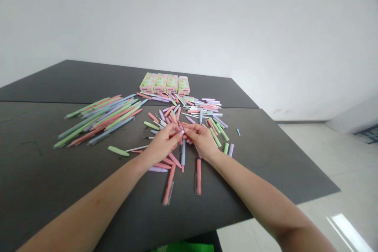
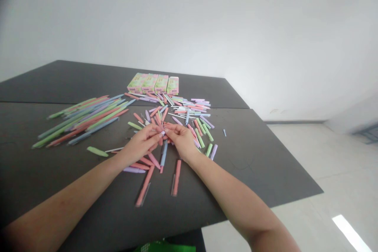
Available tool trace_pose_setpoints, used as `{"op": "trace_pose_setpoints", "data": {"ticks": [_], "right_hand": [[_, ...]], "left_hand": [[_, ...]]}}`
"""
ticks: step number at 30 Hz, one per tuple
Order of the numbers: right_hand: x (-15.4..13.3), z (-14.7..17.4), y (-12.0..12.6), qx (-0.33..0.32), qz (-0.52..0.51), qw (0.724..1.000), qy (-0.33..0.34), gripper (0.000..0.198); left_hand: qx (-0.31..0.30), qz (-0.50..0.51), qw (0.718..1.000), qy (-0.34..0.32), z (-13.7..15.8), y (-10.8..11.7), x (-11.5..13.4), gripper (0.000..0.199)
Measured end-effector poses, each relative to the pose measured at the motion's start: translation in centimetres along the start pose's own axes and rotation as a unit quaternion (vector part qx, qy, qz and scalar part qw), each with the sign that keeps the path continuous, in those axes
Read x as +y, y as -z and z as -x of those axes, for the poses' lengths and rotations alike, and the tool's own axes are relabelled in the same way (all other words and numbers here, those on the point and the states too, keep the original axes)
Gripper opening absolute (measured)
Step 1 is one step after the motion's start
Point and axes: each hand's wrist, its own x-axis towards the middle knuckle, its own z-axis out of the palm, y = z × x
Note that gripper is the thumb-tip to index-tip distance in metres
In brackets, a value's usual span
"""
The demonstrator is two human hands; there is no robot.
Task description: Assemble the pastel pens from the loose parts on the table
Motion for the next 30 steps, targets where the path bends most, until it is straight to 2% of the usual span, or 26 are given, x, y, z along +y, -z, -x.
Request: {"op": "trace_pose_setpoints", "data": {"ticks": [4, 20, 24, 26, 28, 30], "right_hand": [[-0.3, 0.2, -0.3, -0.003, 0.012, 1.0, -0.004, 0.033], [0.2, 0.3, -0.2, -0.021, 0.115, 0.991, 0.063, 0.027], [-0.6, 0.0, 0.5, -0.02, 0.162, 0.984, 0.074, 0.027], [-1.6, -0.7, 1.3, 0.023, 0.233, 0.965, 0.121, 0.024], [-2.9, -1.8, 2.3, 0.071, 0.36, 0.906, 0.213, 0.023], [-4.0, -3.4, 3.2, 0.063, 0.48, 0.84, 0.244, 0.028]], "left_hand": [[0.004, 0.007, 1.0, 0.002, 0.0, 0.0, -0.1, 0.02], [0.014, 0.028, 0.999, 0.013, 0.1, 0.0, 0.1, 0.025], [0.025, 0.03, 0.999, 0.012, 0.1, 0.0, 0.4, 0.022], [0.028, 0.034, 0.999, 0.005, 0.1, 0.1, 0.5, 0.02], [0.031, 0.042, 0.999, 0.0, 0.1, 0.1, 0.5, 0.019], [0.034, 0.05, 0.998, -0.003, 0.0, 0.2, 0.5, 0.019]]}}
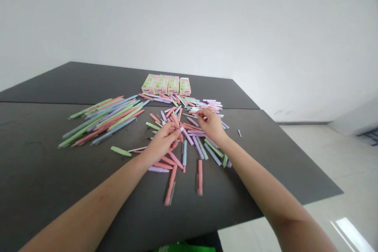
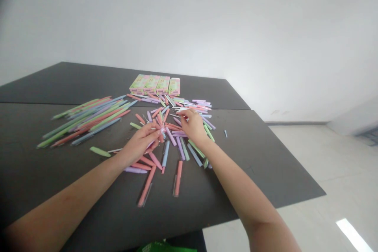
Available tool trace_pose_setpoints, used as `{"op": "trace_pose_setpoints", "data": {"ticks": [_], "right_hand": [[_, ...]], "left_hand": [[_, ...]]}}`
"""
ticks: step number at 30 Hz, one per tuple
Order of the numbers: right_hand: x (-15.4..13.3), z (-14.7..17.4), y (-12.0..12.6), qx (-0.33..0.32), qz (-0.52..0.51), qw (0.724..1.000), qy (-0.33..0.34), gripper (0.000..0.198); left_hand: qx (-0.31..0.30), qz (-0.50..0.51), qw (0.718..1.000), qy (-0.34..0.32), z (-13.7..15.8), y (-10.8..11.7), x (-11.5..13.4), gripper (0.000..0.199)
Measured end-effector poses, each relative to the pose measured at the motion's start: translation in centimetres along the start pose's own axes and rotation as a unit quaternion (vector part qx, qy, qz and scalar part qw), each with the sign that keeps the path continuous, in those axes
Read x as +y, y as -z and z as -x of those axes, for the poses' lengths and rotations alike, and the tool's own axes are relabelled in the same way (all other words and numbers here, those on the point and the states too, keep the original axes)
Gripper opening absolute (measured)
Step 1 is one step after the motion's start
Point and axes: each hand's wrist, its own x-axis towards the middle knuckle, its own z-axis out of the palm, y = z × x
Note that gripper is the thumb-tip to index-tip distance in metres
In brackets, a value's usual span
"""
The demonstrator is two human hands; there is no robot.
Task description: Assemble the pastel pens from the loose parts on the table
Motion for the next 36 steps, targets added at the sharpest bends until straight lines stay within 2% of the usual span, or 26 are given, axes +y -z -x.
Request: {"op": "trace_pose_setpoints", "data": {"ticks": [4, 8, 17, 23, 26, 30, 32, 36], "right_hand": [[1.4, -3.1, -0.3, -0.093, 0.168, 0.981, 0.018, 0.03], [2.1, -4.4, -1.9, -0.169, 0.267, 0.949, 0.01, 0.032], [2.5, -5.0, -3.0, -0.191, 0.302, 0.934, 0.008, 0.031], [1.8, -4.7, -1.5, -0.188, 0.28, 0.941, 0.029, 0.028], [1.7, -4.2, 0.0, -0.16, 0.222, 0.961, 0.028, 0.023], [1.6, -2.8, 1.2, -0.127, 0.017, 0.992, -0.005, 0.016], [1.3, -2.0, 1.4, -0.123, -0.111, 0.986, -0.026, 0.016], [-0.1, -0.5, 1.7, -0.149, -0.304, 0.939, -0.061, 0.028]], "left_hand": [[0.009, 0.01, 1.0, 0.001, 0.0, 0.1, 0.1, 0.02], [0.014, 0.014, 1.0, 0.013, 0.0, 0.2, 0.4, 0.021], [0.018, 0.023, 0.999, 0.014, 0.1, 0.0, 0.5, 0.027], [0.018, 0.006, 1.0, 0.017, 0.1, 0.1, 0.4, 0.027], [0.018, 0.005, 1.0, 0.013, 0.1, 0.1, 0.3, 0.028], [0.021, 0.006, 1.0, 0.01, 0.2, 0.1, 0.6, 0.029], [0.018, 0.008, 1.0, 0.007, 0.3, 0.0, 0.8, 0.029], [0.015, 0.01, 1.0, 0.002, 0.4, -0.1, 1.1, 0.029]]}}
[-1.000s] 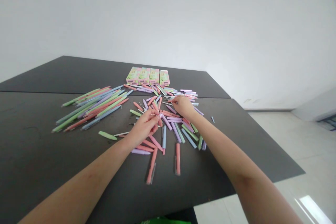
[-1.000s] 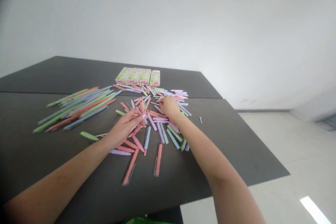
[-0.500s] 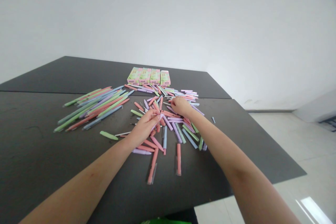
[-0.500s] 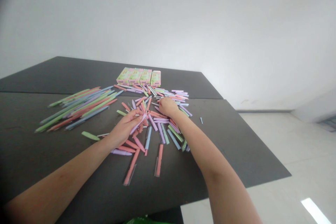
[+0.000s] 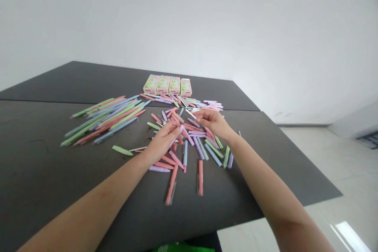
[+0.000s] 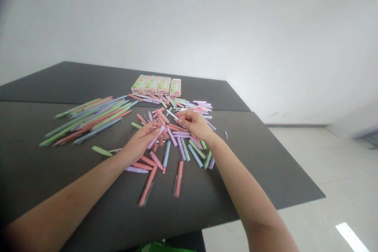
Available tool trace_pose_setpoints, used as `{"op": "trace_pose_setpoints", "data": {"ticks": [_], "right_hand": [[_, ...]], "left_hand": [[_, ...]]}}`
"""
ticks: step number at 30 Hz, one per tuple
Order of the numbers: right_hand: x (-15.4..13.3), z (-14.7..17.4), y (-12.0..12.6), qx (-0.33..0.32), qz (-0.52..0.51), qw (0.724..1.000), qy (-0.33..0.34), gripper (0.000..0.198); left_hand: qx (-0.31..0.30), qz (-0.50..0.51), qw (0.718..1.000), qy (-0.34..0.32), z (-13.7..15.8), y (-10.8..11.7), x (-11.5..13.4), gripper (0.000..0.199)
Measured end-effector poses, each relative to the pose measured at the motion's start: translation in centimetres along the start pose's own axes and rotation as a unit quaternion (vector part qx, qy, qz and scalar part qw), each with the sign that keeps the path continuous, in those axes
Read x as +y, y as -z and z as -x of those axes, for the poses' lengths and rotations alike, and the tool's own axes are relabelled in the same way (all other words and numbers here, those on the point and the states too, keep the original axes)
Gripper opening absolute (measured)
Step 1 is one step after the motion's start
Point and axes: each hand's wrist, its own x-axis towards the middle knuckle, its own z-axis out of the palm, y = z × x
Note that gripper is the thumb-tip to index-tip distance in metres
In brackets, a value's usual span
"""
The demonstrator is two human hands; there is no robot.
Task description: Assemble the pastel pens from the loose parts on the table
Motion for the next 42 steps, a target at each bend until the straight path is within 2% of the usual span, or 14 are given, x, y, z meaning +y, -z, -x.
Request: {"op": "trace_pose_setpoints", "data": {"ticks": [4, 9, 12, 17, 20, 28, 42], "right_hand": [[-0.9, 1.1, -0.8, -0.023, -0.092, 0.995, -0.019, 0.026], [-1.1, 1.5, -1.8, 0.038, -0.195, 0.979, -0.055, 0.024], [-1.4, 1.6, -2.5, 0.057, -0.245, 0.966, -0.052, 0.022], [-2.1, 1.6, -3.4, 0.124, -0.263, 0.957, -0.015, 0.017], [-2.3, 1.6, -3.7, 0.151, -0.256, 0.955, -0.011, 0.021], [-1.9, 1.7, -4.2, 0.147, -0.267, 0.953, 0.001, 0.021], [-0.4, 2.2, -4.7, 0.049, -0.193, 0.98, 0.005, 0.021]], "left_hand": [[-0.006, 0.004, 1.0, -0.005, 0.0, 0.0, 0.1, 0.029], [-0.014, -0.008, 1.0, -0.017, -0.1, 0.1, 0.1, 0.028], [-0.024, -0.019, 0.999, -0.023, -0.1, 0.1, 0.0, 0.026], [-0.039, -0.035, 0.998, -0.034, -0.1, 0.2, -0.1, 0.025], [-0.045, -0.046, 0.997, -0.032, -0.1, 0.2, -0.1, 0.028], [-0.055, -0.071, 0.995, -0.042, -0.1, 0.3, 0.0, 0.031], [-0.061, -0.069, 0.995, -0.046, -0.3, 0.4, -0.4, 0.03]]}}
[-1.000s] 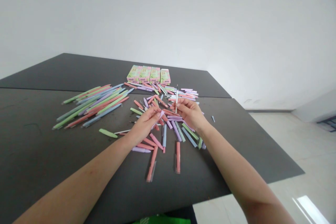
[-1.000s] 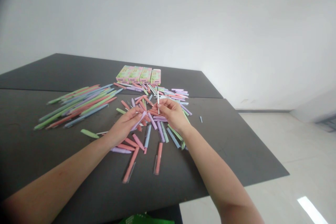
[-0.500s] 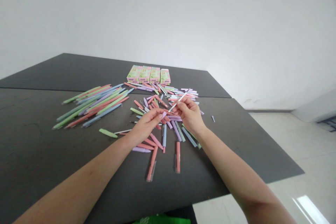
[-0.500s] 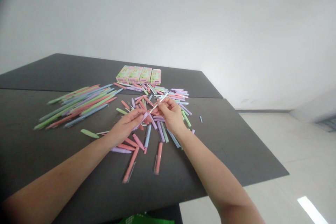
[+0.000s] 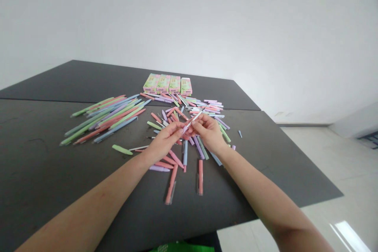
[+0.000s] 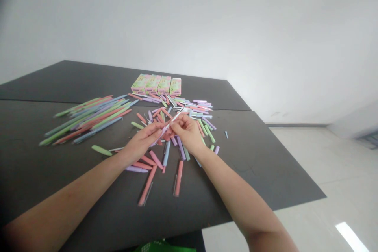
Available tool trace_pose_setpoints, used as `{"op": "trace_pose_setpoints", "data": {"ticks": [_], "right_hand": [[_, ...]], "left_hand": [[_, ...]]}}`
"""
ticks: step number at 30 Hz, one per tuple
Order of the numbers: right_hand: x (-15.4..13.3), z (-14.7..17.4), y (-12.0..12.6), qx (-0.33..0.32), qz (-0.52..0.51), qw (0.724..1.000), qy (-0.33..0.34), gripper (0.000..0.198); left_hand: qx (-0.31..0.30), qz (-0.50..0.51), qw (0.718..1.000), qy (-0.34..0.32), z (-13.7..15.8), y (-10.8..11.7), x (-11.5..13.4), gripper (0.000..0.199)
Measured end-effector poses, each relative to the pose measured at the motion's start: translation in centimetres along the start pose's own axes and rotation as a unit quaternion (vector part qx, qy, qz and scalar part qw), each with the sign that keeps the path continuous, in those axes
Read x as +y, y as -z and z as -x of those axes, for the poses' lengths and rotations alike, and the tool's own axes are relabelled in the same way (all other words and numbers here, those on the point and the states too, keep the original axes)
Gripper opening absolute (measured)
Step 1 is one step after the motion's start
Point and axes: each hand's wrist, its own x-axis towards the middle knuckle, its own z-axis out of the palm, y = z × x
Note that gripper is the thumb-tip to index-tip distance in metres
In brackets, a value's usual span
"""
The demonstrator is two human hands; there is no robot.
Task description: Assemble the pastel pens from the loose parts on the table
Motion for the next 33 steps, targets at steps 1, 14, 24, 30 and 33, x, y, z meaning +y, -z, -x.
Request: {"op": "trace_pose_setpoints", "data": {"ticks": [1, 14, 24, 30, 33], "right_hand": [[0.1, 0.0, 0.0, -0.001, 0.009, 1.0, 0.001, 0.021], [0.5, 0.0, 0.4, -0.023, 0.051, 0.998, -0.012, 0.023], [-0.2, -0.5, 1.8, 0.037, 0.039, 0.999, 0.007, 0.019], [0.0, -0.6, 1.6, 0.019, 0.027, 0.999, -0.021, 0.022], [-0.4, -0.8, 1.8, 0.028, 0.017, 0.999, -0.037, 0.026]], "left_hand": [[0.001, 0.001, 1.0, 0.0, 0.0, 0.0, 0.0, 0.03], [0.0, 0.002, 1.0, -0.006, -0.1, 0.0, 0.0, 0.027], [0.008, -0.007, 1.0, 0.019, 0.0, 0.1, 0.2, 0.027], [0.003, 0.01, 1.0, 0.029, 0.0, 0.0, 0.5, 0.026], [0.013, 0.01, 1.0, 0.022, 0.0, 0.2, 0.6, 0.025]]}}
